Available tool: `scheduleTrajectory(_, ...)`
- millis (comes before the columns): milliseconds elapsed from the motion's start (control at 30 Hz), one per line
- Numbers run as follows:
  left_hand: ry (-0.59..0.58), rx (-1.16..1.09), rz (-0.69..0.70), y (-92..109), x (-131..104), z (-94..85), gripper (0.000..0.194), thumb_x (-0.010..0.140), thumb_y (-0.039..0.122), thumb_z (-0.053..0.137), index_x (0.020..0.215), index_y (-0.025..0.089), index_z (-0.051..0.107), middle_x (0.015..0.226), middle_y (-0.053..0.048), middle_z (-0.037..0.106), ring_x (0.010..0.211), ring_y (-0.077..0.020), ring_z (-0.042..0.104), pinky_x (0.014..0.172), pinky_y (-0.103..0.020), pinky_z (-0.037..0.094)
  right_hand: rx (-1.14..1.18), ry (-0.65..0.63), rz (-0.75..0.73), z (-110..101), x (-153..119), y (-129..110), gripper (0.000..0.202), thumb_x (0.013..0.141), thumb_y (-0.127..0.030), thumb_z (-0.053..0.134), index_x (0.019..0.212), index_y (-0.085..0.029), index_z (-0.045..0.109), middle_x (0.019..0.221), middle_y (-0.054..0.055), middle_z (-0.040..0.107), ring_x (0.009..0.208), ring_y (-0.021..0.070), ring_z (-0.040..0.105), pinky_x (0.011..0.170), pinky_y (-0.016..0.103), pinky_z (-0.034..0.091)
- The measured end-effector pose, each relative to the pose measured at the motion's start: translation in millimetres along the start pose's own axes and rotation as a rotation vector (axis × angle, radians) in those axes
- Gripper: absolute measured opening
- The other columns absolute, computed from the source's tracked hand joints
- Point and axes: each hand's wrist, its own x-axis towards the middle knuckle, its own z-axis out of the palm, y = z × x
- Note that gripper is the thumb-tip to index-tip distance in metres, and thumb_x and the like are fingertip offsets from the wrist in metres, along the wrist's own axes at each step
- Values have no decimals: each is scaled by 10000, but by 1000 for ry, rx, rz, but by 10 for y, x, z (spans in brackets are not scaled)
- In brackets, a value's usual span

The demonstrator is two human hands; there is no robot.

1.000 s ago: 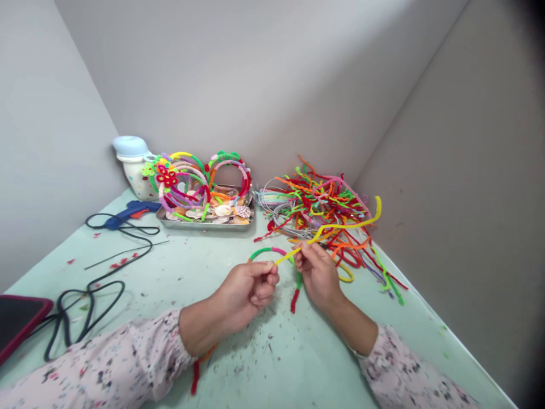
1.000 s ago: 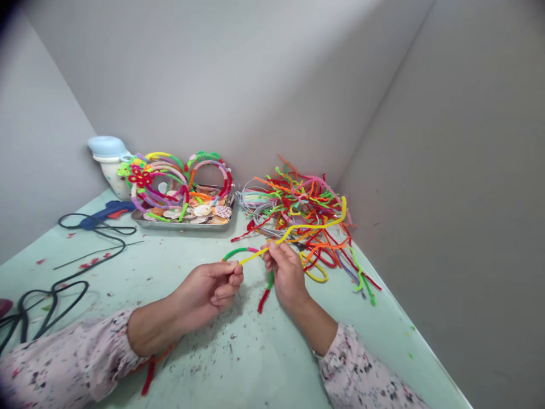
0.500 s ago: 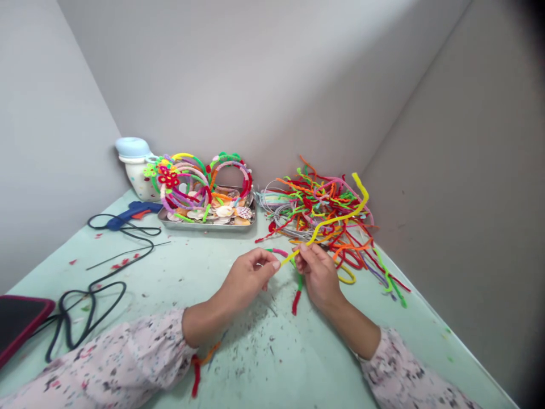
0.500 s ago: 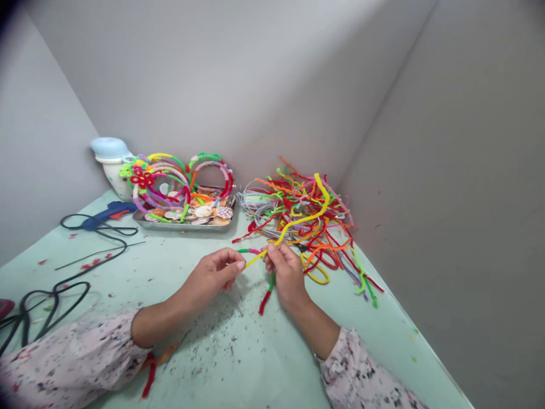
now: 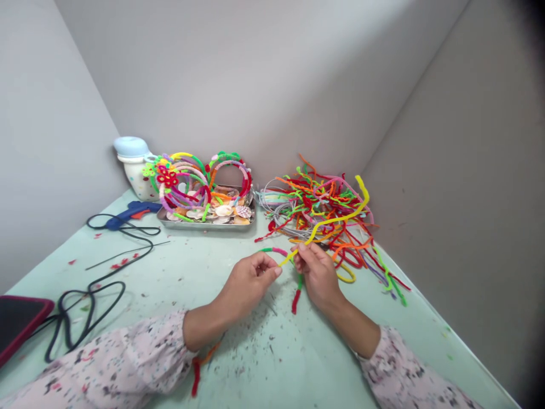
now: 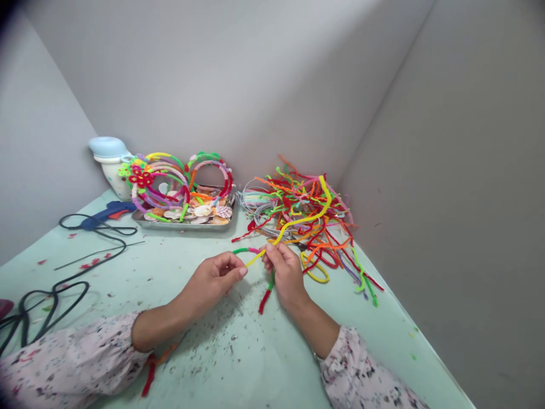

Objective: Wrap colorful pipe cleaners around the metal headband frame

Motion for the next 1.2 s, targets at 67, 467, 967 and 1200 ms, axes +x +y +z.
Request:
scheduleTrajectory(67,-7,-8,-8,-21,3,-1,194,806,345,559,755,159,550,593,35,477,480,-77,385,469,-205,290,5,-4,-2,2,0,-1,232,812,-413,626,757,-190,651,594,-25,533,542,103,452,516,236,352)
scheduleTrajectory(467,-97,-164,-207,3,-2,33,243,805,360,520,668,160,509,519,36,456,380,-60,329,391,-210,219,40,-16,-5,3,-3,0,214,806,-386,638,716,-192,647,605,-22,549,554,102,459,526,231,356)
scheduleTrajectory(967,-379,-780,-418,164,-90,-15,151,807,207,522,684,121,507,584,48,387,362,1,247,368,-172,113,232,-32,80,62,-16,-71,142,770,-326,666,721,-194,644,606,-22,535,534,94,454,498,223,349)
scheduleTrajectory(1200,-316,-499,-196,97,-21,-4,261,837,375,550,805,122,609,723,-42,579,525,-79,500,472,-190,333,124,-75,33,34,-18,-50,201,799,-374,640,701,-198,631,577,-26,525,543,103,452,533,234,357)
